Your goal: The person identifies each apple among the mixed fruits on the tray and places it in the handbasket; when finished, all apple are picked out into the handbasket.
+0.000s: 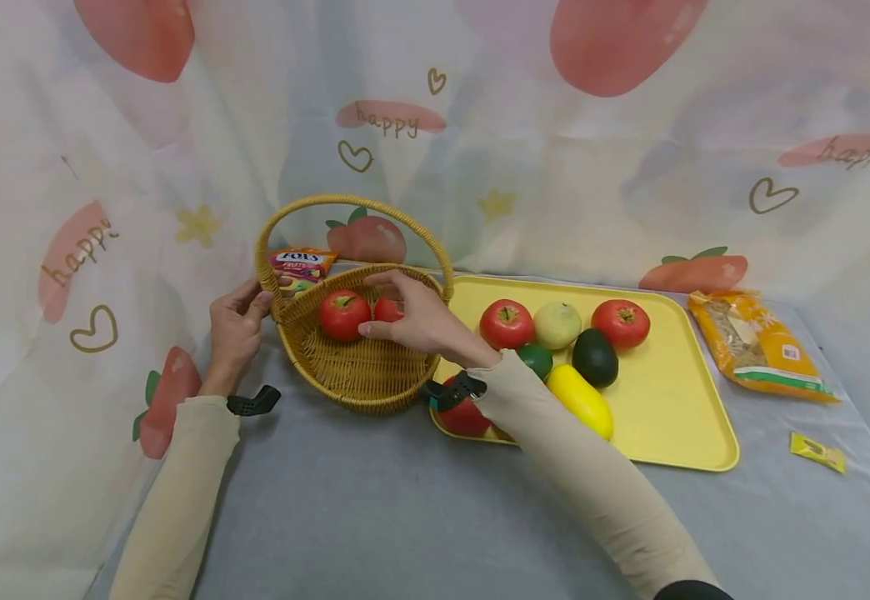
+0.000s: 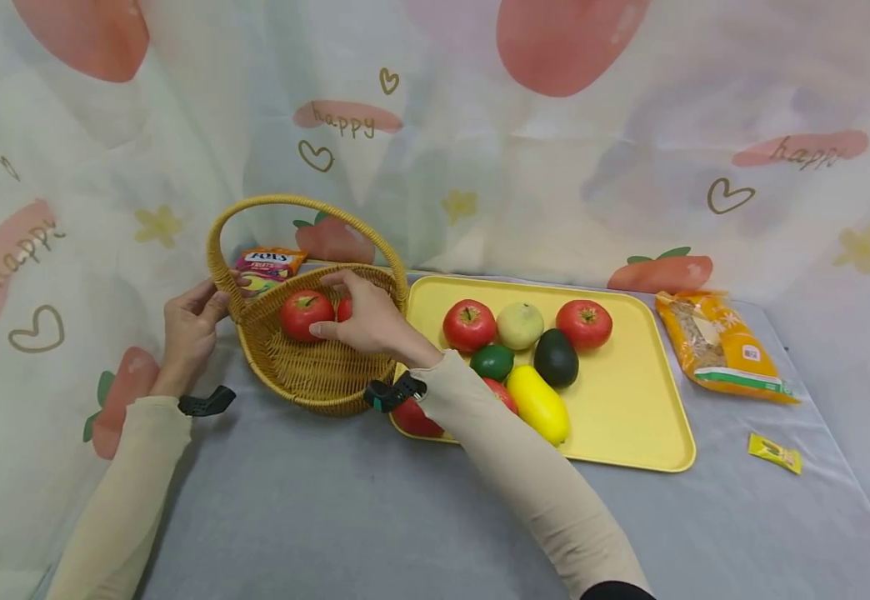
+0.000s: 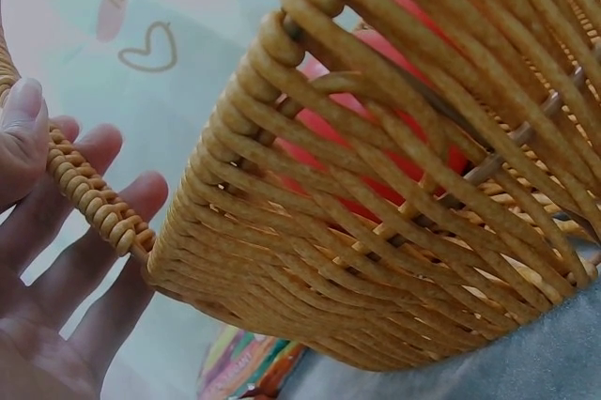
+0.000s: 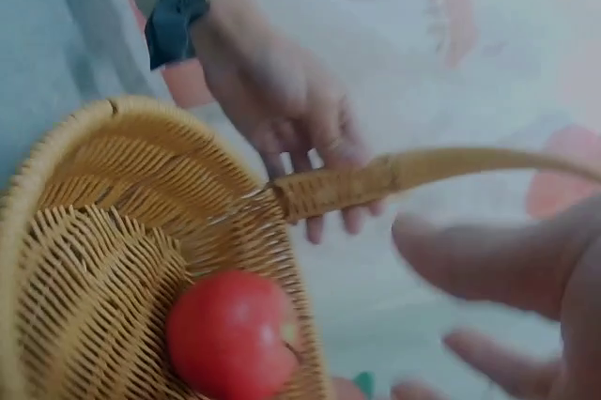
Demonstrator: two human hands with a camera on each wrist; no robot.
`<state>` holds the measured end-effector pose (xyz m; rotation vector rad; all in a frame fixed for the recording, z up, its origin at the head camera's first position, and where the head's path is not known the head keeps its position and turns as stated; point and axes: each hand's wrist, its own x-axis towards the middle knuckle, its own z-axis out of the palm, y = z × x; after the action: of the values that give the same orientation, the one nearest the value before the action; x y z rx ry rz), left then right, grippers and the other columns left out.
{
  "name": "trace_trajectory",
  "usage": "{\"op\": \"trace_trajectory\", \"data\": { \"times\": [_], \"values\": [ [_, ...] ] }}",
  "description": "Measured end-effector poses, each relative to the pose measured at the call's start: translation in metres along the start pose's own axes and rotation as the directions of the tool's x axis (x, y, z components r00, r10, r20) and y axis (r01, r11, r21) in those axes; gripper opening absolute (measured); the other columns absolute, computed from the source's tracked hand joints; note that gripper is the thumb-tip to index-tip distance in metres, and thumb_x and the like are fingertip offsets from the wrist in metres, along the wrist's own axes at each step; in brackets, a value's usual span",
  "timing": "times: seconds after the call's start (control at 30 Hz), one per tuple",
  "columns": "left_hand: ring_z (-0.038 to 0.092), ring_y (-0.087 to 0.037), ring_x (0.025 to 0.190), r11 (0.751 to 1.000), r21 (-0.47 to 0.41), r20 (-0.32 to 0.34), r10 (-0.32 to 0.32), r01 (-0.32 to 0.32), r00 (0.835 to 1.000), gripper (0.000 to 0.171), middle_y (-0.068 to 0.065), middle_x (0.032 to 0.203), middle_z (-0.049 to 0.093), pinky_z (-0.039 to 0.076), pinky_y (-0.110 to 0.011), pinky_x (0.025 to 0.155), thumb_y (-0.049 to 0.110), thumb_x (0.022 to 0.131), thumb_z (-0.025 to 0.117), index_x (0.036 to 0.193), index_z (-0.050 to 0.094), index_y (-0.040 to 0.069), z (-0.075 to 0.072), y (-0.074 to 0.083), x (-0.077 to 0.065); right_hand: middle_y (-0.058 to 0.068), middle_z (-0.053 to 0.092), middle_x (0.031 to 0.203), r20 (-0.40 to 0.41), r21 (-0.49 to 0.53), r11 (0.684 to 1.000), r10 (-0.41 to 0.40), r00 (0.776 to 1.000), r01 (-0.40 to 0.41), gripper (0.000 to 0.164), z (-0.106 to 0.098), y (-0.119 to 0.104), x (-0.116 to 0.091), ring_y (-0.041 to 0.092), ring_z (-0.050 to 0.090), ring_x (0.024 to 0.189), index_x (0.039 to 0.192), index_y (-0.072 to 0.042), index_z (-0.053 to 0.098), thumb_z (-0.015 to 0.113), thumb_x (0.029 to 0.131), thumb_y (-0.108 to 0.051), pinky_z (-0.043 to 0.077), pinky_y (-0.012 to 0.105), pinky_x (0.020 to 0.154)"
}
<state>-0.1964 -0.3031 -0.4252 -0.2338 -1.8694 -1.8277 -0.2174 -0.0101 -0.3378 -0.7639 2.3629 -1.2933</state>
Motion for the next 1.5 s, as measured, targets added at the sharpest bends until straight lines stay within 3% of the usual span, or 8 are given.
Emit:
{"op": "trace_trajectory", "data": {
  "times": [0.17, 0.3, 0.5, 0.7, 0.83, 1.0, 1.23, 1.5],
  "values": [
    [0.072, -0.017, 0.096, 1.0, 0.004, -0.001, 0.0, 0.0, 1.0, 0.028, -0.031, 0.115, 0.065, 0.058, -0.025, 0.077, 0.01, 0.098, 0.058, 0.122, 0.067, -0.001, 0.0, 0.0, -0.001, -0.008, 0.061, 0.129, 0.095, 0.122, 0.973, -0.207, 0.974, 0.195, 0.043, -0.027, 0.0, -0.038, 0.013, 0.057, 0.123, 0.129, -0.025, 0.06, 0.075, 0.09, -0.03, 0.046, 0.04, 0.105],
    [0.072, -0.018, 0.096, 1.0, 0.01, -0.006, -0.014, 0.015, 1.0, 0.028, -0.03, 0.115, 0.065, 0.058, -0.025, 0.077, 0.011, 0.098, 0.06, 0.122, 0.068, -0.001, 0.0, 0.0, 0.0, -0.007, 0.068, 0.118, 0.06, 0.117, 0.964, -0.245, 0.968, 0.237, 0.031, -0.054, 0.009, -0.07, 0.012, 0.064, 0.111, 0.121, -0.027, 0.066, 0.073, 0.091, -0.028, 0.053, 0.038, 0.096],
    [0.072, -0.02, 0.097, 0.999, 0.035, -0.003, -0.038, 0.038, 0.999, 0.029, -0.016, 0.111, 0.072, 0.059, -0.025, 0.076, 0.012, 0.098, 0.06, 0.123, 0.068, 0.001, -0.002, 0.002, 0.0, -0.002, 0.07, 0.116, -0.156, 0.014, 0.992, -0.122, 0.98, 0.126, 0.029, -0.105, 0.042, -0.111, 0.013, 0.067, 0.103, 0.118, -0.022, 0.069, 0.073, 0.091, -0.028, 0.055, 0.027, 0.089],
    [0.07, -0.031, 0.1, 0.998, 0.042, -0.003, -0.051, 0.051, 0.999, 0.029, -0.02, 0.113, 0.07, 0.059, -0.026, 0.077, 0.013, 0.097, 0.061, 0.123, 0.068, 0.002, -0.001, 0.004, 0.001, 0.005, 0.065, 0.126, -0.376, -0.125, 0.992, -0.052, 0.925, 0.005, 0.04, -0.159, 0.1, -0.141, 0.009, 0.063, 0.108, 0.129, -0.017, 0.064, 0.072, 0.091, -0.028, 0.051, 0.012, 0.087],
    [0.07, -0.031, 0.101, 0.997, 0.048, -0.008, -0.064, 0.064, 0.998, 0.03, -0.028, 0.117, 0.066, 0.059, -0.026, 0.078, 0.014, 0.097, 0.061, 0.125, 0.068, 0.003, -0.001, 0.005, 0.001, 0.009, 0.055, 0.139, -0.436, -0.141, 0.978, 0.076, 0.897, -0.152, 0.055, -0.187, 0.138, -0.155, 0.015, 0.054, 0.122, 0.139, -0.019, 0.056, 0.072, 0.09, -0.037, 0.049, 0.029, 0.101],
    [0.071, -0.029, 0.101, 0.996, 0.032, -0.007, -0.078, 0.078, 0.997, 0.031, -0.021, 0.115, 0.069, 0.058, -0.025, 0.079, 0.013, 0.097, 0.062, 0.126, 0.067, 0.003, -0.004, 0.004, -0.001, 0.016, 0.043, 0.149, -0.418, -0.103, 0.95, 0.228, 0.879, -0.296, 0.072, -0.208, 0.173, -0.168, 0.035, 0.038, 0.136, 0.149, -0.016, 0.044, 0.071, 0.089, -0.046, 0.036, 0.059, 0.108],
    [0.073, -0.023, 0.095, 0.996, -0.026, -0.015, -0.085, 0.084, 0.996, 0.032, -0.02, 0.112, 0.071, 0.059, -0.024, 0.076, 0.009, 0.095, 0.064, 0.125, 0.066, -0.002, -0.008, 0.003, -0.001, 0.019, 0.032, 0.157, -0.31, -0.078, 0.922, 0.339, 0.888, -0.379, 0.09, -0.215, 0.205, -0.17, 0.044, 0.031, 0.141, 0.157, -0.017, 0.027, 0.069, 0.086, -0.054, 0.037, 0.063, 0.105],
    [0.073, -0.024, 0.096, 0.995, -0.06, 0.019, -0.08, 0.081, 0.997, 0.032, -0.021, 0.112, 0.07, 0.059, -0.026, 0.076, 0.008, 0.095, 0.063, 0.124, 0.065, -0.005, -0.007, 0.002, 0.002, 0.017, 0.022, 0.162, -0.255, 0.024, 0.924, 0.376, 0.891, -0.383, 0.094, -0.214, 0.23, -0.164, 0.044, 0.026, 0.144, 0.159, -0.016, 0.019, 0.071, 0.088, -0.05, 0.029, 0.065, 0.111]
  ]
}}
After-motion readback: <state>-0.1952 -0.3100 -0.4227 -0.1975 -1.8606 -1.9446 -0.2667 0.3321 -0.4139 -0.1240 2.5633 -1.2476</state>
